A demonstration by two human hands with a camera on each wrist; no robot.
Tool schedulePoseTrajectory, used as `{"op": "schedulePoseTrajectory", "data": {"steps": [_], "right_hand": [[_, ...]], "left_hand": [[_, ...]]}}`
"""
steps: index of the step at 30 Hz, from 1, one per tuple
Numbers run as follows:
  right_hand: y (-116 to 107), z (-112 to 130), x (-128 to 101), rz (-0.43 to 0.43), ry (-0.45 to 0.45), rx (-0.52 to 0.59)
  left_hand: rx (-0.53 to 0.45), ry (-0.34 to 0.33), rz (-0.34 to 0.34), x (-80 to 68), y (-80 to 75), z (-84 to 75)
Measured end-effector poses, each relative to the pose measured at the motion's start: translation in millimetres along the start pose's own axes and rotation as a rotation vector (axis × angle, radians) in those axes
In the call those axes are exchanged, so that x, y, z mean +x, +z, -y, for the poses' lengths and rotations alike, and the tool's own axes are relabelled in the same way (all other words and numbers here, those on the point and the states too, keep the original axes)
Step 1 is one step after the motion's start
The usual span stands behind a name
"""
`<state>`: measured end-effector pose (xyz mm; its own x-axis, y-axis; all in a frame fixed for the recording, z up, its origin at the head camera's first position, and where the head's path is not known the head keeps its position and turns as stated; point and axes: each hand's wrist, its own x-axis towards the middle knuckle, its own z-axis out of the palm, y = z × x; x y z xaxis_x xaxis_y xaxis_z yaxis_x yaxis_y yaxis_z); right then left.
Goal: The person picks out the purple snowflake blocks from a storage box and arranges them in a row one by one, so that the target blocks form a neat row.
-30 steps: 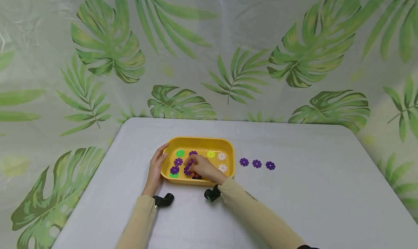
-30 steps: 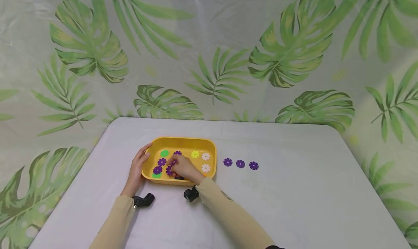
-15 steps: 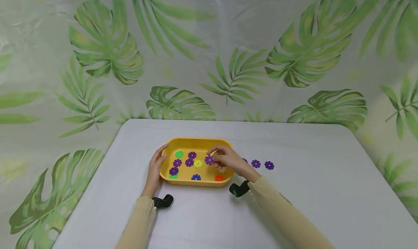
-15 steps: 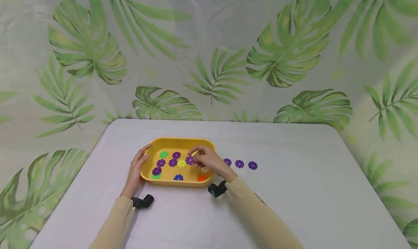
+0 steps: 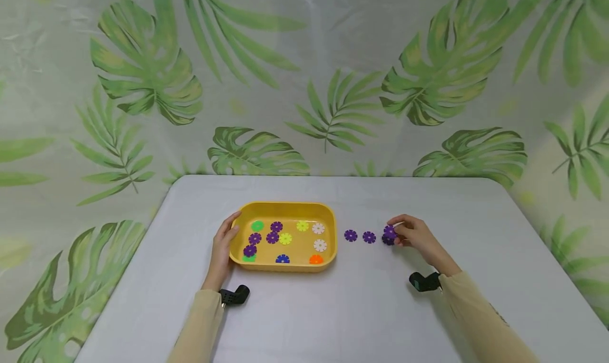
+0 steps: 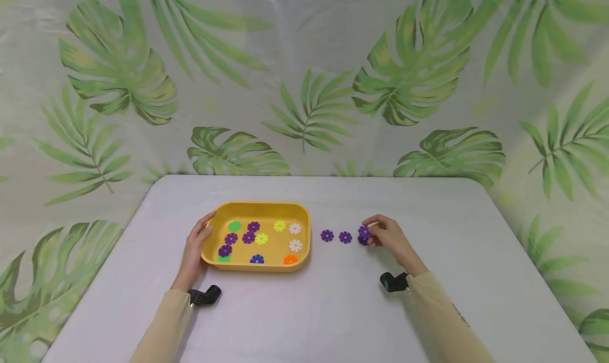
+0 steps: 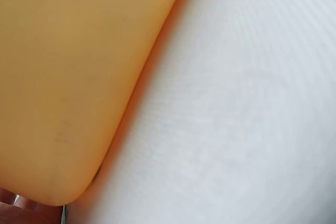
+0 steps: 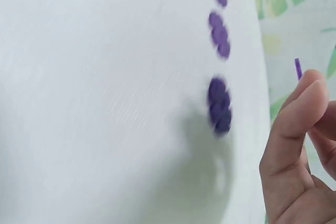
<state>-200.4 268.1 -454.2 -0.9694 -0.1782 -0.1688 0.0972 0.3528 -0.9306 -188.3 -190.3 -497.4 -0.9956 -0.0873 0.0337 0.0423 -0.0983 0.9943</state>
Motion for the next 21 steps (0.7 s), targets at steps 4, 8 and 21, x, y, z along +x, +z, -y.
{"op": "schedulePoseTrajectory", "data": {"steps": [4, 8, 21], "right_hand": [[-13.2, -14.2, -4.8, -0.048, 0.028, -0.051], [-17.3, -21.4, -6.1, -0.084, 0.059, -0.093], [-8.7, -7.2, -1.6, -0.165, 0.048, -0.274]], "left_hand": [[0.005, 0.014, 0.003, -0.3, 0.0, 2.0], [0.005, 0.004, -0.002, -0.2, 0.0, 0.8], [0.002, -0.027, 0.006, -5.0, 4.0, -15.2]]}}
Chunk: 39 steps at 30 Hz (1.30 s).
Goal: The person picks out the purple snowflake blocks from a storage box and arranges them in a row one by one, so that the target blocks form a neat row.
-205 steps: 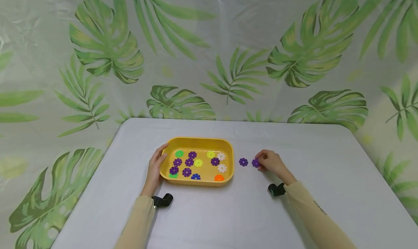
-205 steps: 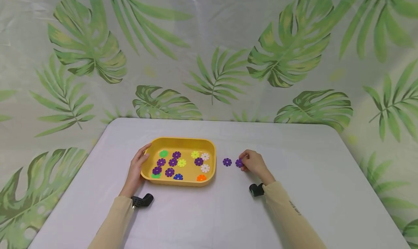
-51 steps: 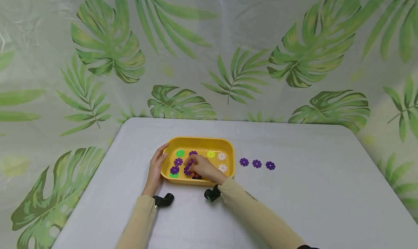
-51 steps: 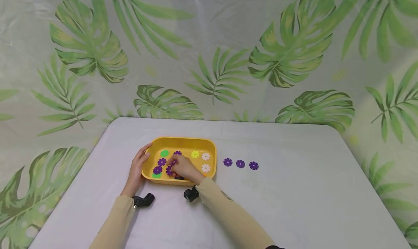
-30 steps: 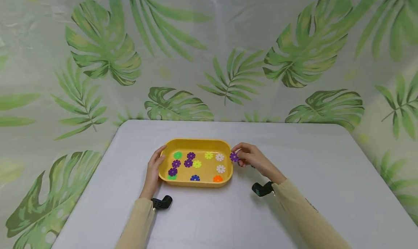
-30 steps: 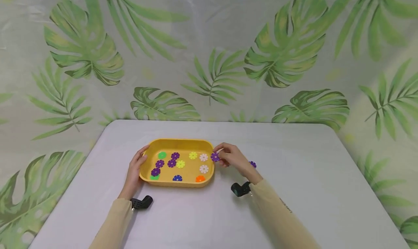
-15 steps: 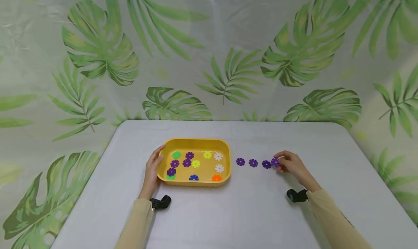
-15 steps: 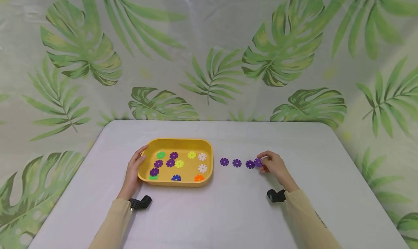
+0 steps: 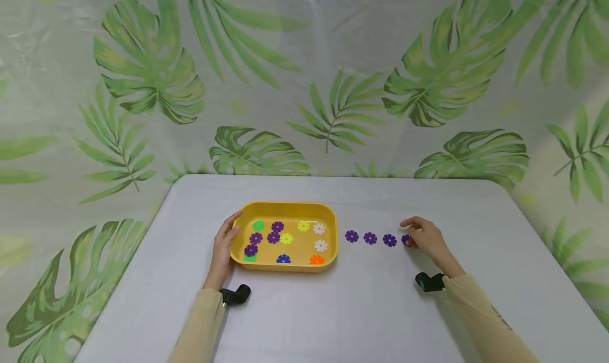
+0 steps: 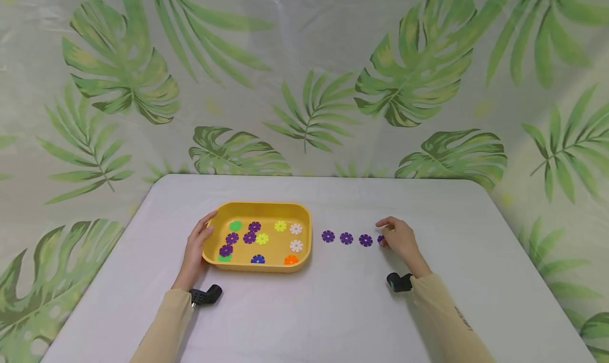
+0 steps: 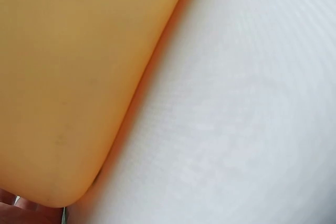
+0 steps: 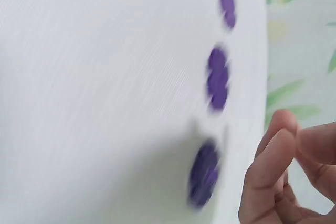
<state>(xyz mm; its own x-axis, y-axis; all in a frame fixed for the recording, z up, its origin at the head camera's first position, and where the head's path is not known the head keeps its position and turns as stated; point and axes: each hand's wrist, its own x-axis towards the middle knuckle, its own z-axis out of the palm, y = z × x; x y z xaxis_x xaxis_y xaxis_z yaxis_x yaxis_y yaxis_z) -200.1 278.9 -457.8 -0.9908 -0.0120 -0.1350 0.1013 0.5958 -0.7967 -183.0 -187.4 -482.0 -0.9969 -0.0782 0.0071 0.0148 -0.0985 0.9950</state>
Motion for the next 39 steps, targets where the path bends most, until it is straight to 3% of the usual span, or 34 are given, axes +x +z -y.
{"op": "schedulePoseTrajectory", "data": {"steps": [8, 19, 23, 28, 35, 39], "right_hand": [[46.9, 63.4, 7.1, 0.163, -0.118, 0.297], [158.7, 152.5, 5.7, 0.47, -0.143, 0.412], [197.8, 169.5, 3.4, 0.545, -0.098, 0.421], [233.4, 181.7, 2.6, 0.571, -0.038, 0.411], [253.9, 192.5, 6.1, 0.589, -0.011, 0.364], [259.0, 193.9, 5.6, 0.58, -0.03, 0.327]], "left_hand": [[0.018, 0.026, -0.026, 8.7, -4.2, 17.0], [0.003, 0.038, -0.027, 8.7, -2.6, 15.7], [-0.004, 0.041, -0.025, 9.8, -3.8, 16.8], [-0.002, 0.042, -0.003, 9.8, -4.3, 13.9], [0.044, 0.048, 0.018, -1.9, 0.6, -10.2], [0.031, 0.058, 0.017, -3.0, 1.3, -11.4]]}}
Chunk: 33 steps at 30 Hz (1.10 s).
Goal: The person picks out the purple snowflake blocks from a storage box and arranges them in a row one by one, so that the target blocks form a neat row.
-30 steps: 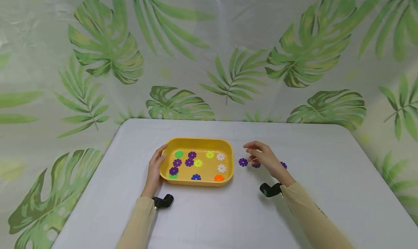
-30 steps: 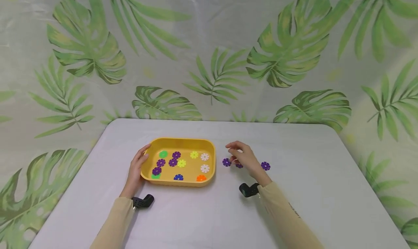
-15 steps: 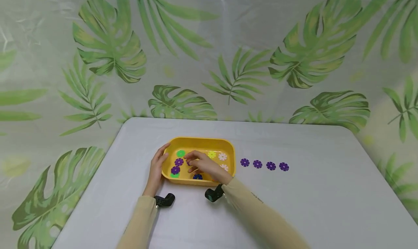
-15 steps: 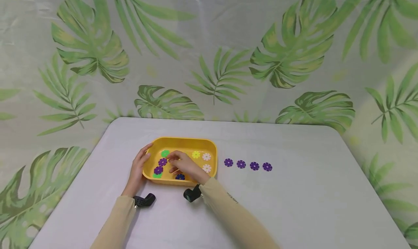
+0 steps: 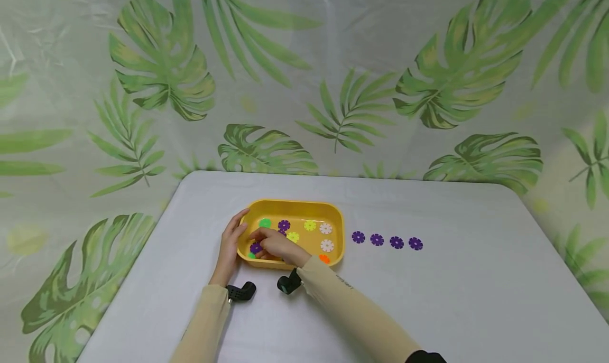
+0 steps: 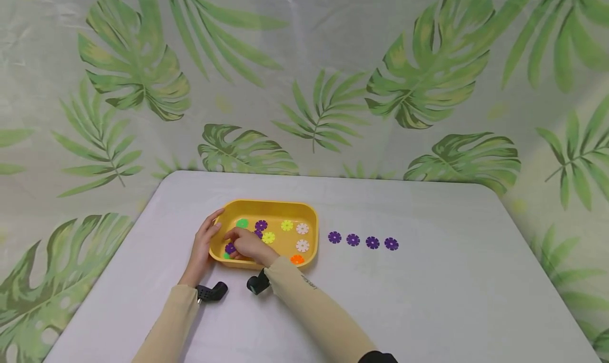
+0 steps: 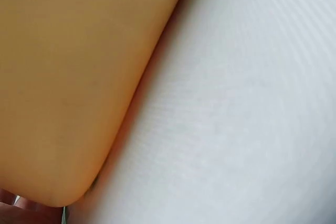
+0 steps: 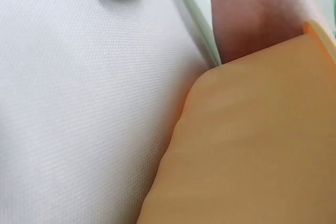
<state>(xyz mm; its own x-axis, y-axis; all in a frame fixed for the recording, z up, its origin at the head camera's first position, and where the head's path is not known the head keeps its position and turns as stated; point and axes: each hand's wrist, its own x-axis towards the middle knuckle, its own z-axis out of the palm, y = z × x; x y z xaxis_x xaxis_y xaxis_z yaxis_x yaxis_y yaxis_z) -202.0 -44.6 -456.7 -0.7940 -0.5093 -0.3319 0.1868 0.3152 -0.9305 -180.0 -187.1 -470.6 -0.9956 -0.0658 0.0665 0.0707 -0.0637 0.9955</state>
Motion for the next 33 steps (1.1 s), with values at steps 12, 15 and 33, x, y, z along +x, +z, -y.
{"op": "schedulePoseTrajectory", "data": {"steps": [12, 15, 33], "right_hand": [[2.5, 0.4, 0.7, 0.021, -0.07, -0.058], [3.2, 0.7, 1.9, 0.034, -0.089, -0.077], [-8.7, -2.2, 0.9, -0.184, -0.091, 0.049]], "left_hand": [[-0.003, -0.003, -0.009, -0.3, 0.0, 0.6], [0.0, -0.001, -0.01, 0.0, 0.0, 0.9], [0.011, -0.013, -0.004, -0.6, 0.4, -1.5]]}}
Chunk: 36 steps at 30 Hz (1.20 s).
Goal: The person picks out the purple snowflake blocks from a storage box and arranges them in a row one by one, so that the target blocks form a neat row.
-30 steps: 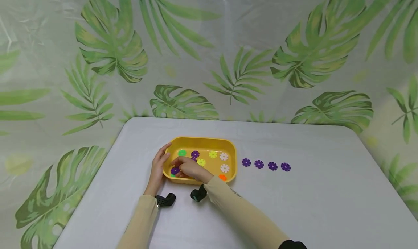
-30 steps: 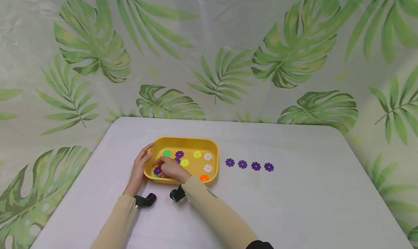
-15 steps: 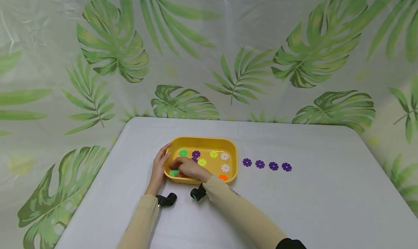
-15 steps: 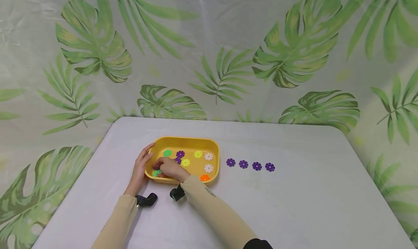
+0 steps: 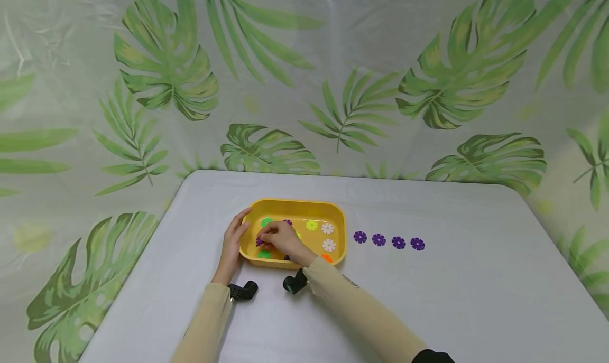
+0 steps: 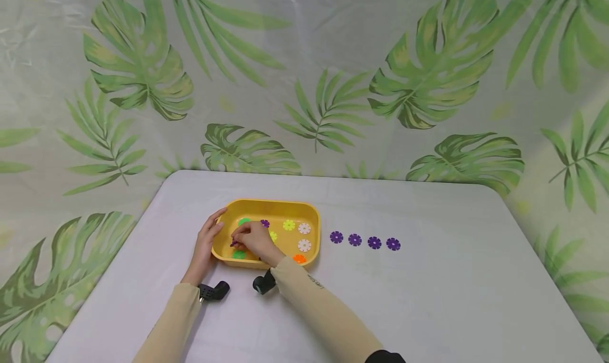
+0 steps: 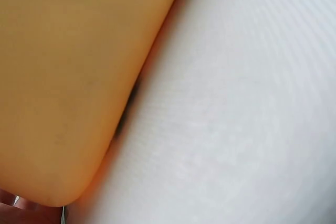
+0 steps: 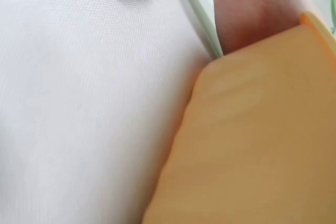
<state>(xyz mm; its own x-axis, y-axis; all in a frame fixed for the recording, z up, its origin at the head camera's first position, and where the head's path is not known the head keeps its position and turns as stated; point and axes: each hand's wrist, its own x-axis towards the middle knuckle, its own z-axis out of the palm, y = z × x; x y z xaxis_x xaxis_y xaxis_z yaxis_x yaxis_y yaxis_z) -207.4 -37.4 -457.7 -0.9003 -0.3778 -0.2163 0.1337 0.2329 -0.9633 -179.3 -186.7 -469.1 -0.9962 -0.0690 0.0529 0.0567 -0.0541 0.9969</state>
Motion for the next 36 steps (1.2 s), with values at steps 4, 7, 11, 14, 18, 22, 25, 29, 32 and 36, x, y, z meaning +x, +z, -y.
{"op": "schedulePoseTrajectory", "data": {"steps": [4, 7, 11, 14, 18, 22, 25, 29, 32, 36], "right_hand": [[-18.8, 1.0, -6.2, -0.027, -0.03, -0.012], [-36.3, 3.4, -13.6, -0.037, -0.036, -0.033], [-62.4, 5.1, -24.2, -0.046, -0.042, -0.058], [-83.4, 6.0, -32.9, -0.058, -0.044, -0.055], [-113.3, 4.2, -44.9, -0.073, -0.03, -0.047], [-144.4, -2.0, -57.5, -0.085, -0.036, -0.058], [-167.8, -7.5, -68.4, -0.096, -0.057, -0.075], [-196.2, -8.7, -90.0, -0.121, -0.086, -0.114], [-220.2, -19.5, -104.2, -0.156, -0.101, -0.13], [-256.0, -48.6, -118.2, -0.221, -0.08, -0.154]], "left_hand": [[-0.003, -0.019, -0.007, 0.1, 0.6, 0.0], [-0.004, -0.026, -0.016, -0.1, 0.7, -0.1], [-0.002, -0.03, -0.018, -0.9, 1.3, -0.2], [-0.008, -0.028, -0.014, -1.5, 2.0, -0.3], [-0.02, -0.028, -0.006, -2.5, 2.3, -0.6], [-0.02, -0.033, -0.006, -3.6, 2.4, -1.5], [-0.021, -0.034, -0.004, -3.2, 2.4, -1.8], [-0.024, -0.032, 0.003, -2.7, 1.9, -0.9], [-0.018, -0.028, 0.003, -2.5, 1.4, 0.1], [-0.015, -0.028, 0.001, -2.5, 1.1, 1.1]]}}
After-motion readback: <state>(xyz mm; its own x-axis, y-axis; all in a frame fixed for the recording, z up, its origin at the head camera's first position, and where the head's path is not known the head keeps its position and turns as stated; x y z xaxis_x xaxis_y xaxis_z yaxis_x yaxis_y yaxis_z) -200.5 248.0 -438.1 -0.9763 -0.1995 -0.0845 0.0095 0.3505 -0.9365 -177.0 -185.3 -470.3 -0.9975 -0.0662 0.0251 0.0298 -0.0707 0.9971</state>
